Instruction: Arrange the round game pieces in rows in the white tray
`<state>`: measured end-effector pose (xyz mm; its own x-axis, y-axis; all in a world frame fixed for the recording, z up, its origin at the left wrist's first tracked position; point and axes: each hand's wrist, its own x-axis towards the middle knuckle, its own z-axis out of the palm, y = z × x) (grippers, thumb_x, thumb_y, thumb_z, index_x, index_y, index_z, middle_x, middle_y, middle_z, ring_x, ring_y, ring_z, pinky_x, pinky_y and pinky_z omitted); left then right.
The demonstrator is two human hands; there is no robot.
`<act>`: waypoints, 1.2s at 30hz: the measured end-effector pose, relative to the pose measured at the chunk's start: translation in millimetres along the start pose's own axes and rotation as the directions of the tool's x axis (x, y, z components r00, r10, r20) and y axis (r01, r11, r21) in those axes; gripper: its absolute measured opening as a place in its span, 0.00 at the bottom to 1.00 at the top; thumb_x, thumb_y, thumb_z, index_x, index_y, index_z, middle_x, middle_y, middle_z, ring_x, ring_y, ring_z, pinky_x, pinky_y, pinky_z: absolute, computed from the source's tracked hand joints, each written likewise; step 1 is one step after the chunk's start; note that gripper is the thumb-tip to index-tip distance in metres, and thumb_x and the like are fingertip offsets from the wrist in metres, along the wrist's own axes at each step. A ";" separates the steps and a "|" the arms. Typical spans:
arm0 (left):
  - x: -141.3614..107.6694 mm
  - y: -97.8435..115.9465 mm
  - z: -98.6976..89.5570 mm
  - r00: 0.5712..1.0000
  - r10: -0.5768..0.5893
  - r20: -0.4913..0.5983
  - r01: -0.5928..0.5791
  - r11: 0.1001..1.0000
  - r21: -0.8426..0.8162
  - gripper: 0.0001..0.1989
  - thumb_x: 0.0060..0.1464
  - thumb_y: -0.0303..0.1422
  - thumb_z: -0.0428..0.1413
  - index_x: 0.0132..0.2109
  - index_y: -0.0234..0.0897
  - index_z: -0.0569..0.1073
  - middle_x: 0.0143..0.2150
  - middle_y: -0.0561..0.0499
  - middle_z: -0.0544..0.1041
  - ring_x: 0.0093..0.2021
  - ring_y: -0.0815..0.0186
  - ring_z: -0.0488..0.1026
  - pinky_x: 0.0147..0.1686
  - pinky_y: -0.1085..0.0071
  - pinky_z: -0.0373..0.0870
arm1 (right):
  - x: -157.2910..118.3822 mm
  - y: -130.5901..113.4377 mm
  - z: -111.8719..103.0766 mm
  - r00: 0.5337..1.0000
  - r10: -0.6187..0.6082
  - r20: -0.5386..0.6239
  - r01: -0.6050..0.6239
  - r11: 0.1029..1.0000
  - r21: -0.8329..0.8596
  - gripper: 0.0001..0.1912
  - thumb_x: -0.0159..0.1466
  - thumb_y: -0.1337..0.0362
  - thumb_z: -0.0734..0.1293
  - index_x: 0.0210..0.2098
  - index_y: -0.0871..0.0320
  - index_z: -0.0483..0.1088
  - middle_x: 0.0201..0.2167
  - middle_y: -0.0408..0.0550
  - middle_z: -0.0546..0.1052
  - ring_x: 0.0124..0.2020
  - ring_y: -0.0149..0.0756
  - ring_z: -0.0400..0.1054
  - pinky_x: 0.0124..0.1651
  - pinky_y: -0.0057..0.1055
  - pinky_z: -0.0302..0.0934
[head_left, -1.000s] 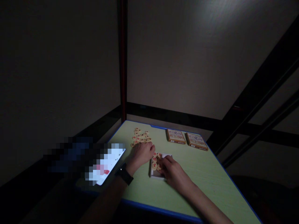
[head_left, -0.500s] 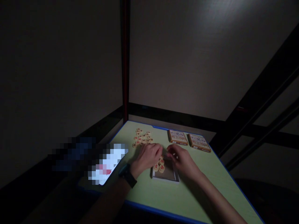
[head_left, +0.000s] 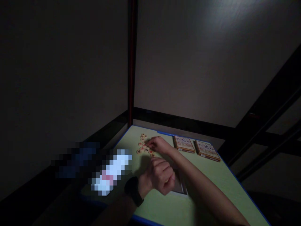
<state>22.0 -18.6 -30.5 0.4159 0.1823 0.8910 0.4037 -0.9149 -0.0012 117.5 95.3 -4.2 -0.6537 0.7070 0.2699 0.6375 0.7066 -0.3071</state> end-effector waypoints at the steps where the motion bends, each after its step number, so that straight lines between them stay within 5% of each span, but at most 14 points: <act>1: 0.5 0.9 0.7 0.998 0.028 -0.062 -0.027 1.000 0.014 0.07 0.45 0.28 0.48 0.21 0.39 0.65 0.18 0.52 0.65 0.21 0.67 0.61 0.25 0.67 0.54 | 7.5 -1.6 2.1 0.999 -0.009 0.039 0.010 0.999 -0.032 0.12 0.54 0.78 0.66 0.30 0.58 0.78 0.28 0.44 0.80 0.32 0.32 0.71 0.37 0.25 0.58; 12: 8.4 5.0 0.5 0.996 0.046 -0.075 -0.041 0.998 0.056 0.09 0.46 0.29 0.47 0.20 0.39 0.64 0.16 0.54 0.62 0.19 0.69 0.58 0.21 0.67 0.53 | 37.8 -11.8 9.6 0.950 0.071 0.305 0.027 0.952 -0.306 0.10 0.61 0.71 0.64 0.37 0.59 0.77 0.40 0.54 0.80 0.42 0.40 0.72 0.40 0.28 0.57; 20: 9.4 2.9 -0.3 0.999 0.038 -0.037 -0.035 0.996 0.084 0.09 0.49 0.29 0.48 0.22 0.38 0.66 0.18 0.53 0.65 0.19 0.69 0.61 0.21 0.68 0.56 | 37.3 -13.3 16.9 0.950 0.113 0.290 -0.012 0.944 -0.330 0.10 0.63 0.71 0.63 0.40 0.63 0.75 0.42 0.59 0.79 0.42 0.41 0.72 0.41 0.29 0.59; 27: 10.6 2.6 0.3 0.996 0.033 -0.080 -0.028 0.997 0.066 0.09 0.48 0.28 0.47 0.22 0.38 0.65 0.18 0.53 0.65 0.19 0.68 0.61 0.21 0.68 0.55 | 29.2 -19.9 13.6 0.975 -0.028 0.219 0.072 0.978 -0.196 0.11 0.65 0.73 0.61 0.44 0.61 0.72 0.43 0.54 0.78 0.43 0.36 0.70 0.44 0.27 0.57; 36: 10.8 2.4 3.0 0.994 0.023 -0.109 -0.017 0.998 0.059 0.09 0.48 0.27 0.47 0.22 0.38 0.66 0.18 0.54 0.65 0.19 0.68 0.61 0.21 0.68 0.55 | 25.4 -20.2 23.5 0.958 -0.132 0.253 0.167 0.978 -0.122 0.10 0.56 0.77 0.62 0.31 0.59 0.72 0.33 0.46 0.76 0.35 0.33 0.67 0.39 0.26 0.55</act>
<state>29.9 -17.8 -22.3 0.3337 0.1203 0.9350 0.4442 -0.8949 -0.0434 78.4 98.3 -12.6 -0.8140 0.5768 0.0682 0.5641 0.8131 -0.1438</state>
